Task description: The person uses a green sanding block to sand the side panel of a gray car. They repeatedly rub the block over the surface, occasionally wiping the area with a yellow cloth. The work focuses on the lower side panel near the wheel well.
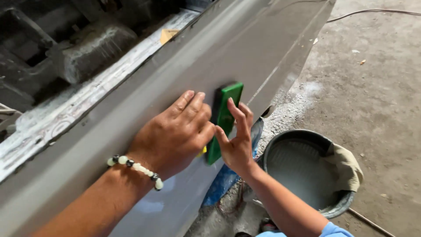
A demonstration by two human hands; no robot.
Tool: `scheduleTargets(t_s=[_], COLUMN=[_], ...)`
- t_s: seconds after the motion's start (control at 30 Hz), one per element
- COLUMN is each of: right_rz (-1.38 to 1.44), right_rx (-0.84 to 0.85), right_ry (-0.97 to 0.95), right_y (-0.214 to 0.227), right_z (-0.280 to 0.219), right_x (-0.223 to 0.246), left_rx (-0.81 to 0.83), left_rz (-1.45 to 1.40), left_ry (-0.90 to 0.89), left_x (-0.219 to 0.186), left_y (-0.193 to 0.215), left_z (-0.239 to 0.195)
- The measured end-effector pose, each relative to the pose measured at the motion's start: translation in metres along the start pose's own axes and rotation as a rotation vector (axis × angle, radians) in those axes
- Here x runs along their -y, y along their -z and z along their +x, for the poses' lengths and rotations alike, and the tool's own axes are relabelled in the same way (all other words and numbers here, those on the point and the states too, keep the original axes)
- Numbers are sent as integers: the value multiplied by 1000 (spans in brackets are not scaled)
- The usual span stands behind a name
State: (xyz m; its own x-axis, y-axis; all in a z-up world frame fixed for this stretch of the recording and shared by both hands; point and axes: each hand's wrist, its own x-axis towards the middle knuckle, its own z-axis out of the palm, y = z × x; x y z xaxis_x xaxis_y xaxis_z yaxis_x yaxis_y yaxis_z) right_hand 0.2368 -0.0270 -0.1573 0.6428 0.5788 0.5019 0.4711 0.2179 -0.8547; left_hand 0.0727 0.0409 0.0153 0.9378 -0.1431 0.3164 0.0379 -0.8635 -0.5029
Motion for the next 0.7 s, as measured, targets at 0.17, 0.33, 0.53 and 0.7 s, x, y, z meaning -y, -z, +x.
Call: scheduleTargets(t_s=[0.17, 0.33, 0.53, 0.7], right_rz=[-162, -123, -149, -2], right_rx=[-125, -5, -137, 51], right_ry=[370, 483, 343, 512], right_y=[22, 7, 25, 6], right_z=[80, 51, 92, 54], right_x=[14, 59, 31, 78], left_rx=[-1, -41, -95, -160], left_rz=[34, 5, 77, 128], left_ry=[1, 25, 120, 125], left_x=[-2, -3, -12, -5], left_y=[1, -1, 3, 4], left_z=[0, 0, -4, -1])
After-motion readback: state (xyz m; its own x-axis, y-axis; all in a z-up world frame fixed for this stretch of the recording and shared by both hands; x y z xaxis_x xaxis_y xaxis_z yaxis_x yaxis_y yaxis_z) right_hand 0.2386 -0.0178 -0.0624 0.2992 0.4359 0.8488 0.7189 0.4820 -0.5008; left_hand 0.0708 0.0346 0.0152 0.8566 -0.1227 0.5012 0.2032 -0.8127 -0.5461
